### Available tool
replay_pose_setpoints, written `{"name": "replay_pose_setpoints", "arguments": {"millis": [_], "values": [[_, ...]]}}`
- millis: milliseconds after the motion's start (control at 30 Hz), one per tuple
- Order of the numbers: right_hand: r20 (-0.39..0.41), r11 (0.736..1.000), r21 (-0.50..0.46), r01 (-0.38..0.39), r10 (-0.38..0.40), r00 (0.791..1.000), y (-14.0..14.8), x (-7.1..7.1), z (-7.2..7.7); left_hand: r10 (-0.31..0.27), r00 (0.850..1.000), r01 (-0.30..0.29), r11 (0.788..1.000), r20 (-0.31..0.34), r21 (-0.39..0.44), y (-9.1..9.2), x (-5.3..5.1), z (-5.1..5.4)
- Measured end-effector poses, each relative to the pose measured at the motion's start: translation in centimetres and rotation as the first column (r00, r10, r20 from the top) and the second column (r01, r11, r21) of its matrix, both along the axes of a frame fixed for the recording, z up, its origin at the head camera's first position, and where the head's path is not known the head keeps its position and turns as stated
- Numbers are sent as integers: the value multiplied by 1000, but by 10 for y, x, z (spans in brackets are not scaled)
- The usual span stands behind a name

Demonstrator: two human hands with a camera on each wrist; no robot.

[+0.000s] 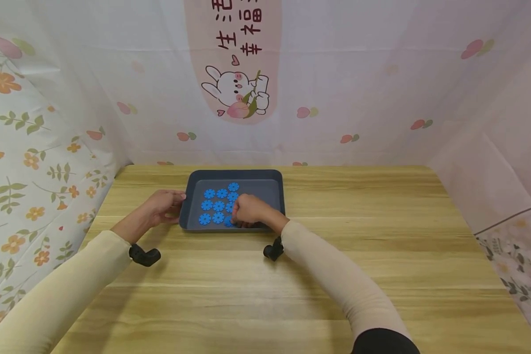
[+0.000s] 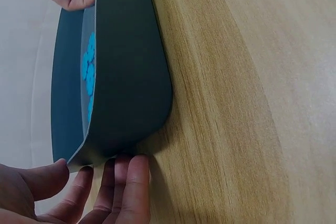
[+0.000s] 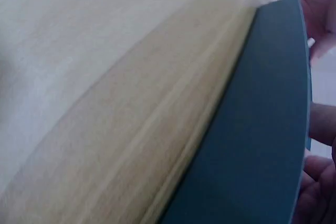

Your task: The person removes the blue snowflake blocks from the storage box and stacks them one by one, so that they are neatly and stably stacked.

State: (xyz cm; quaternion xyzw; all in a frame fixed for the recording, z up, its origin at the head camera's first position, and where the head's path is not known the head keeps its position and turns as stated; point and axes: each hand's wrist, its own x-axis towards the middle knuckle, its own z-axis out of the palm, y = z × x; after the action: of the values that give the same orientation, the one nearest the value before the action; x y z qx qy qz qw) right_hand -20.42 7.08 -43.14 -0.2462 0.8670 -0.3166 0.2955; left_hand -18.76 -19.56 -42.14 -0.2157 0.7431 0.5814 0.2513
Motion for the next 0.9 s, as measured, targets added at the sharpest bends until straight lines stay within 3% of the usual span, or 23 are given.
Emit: {"name": "replay_pose_setpoints", "arguments": {"millis": [200,367,800,900], "values": [[186,984,-142,107,-80,979,12,-6,-7,9,1000,-9,1000,0,-3,-1,0,-1],[265,956,-216,198,-138,954,23,-11,-5,2,1000,-2,1000,-5,2,-1,0,-2],[302,900,-281,334,-247,921,63,-22,8,-20,1000,21,999,-7,29,-2,2,-1],[305,876,-305,375,-283,909,72,-22,8,-20,1000,21,999,-6,32,-3,1,-2]]}}
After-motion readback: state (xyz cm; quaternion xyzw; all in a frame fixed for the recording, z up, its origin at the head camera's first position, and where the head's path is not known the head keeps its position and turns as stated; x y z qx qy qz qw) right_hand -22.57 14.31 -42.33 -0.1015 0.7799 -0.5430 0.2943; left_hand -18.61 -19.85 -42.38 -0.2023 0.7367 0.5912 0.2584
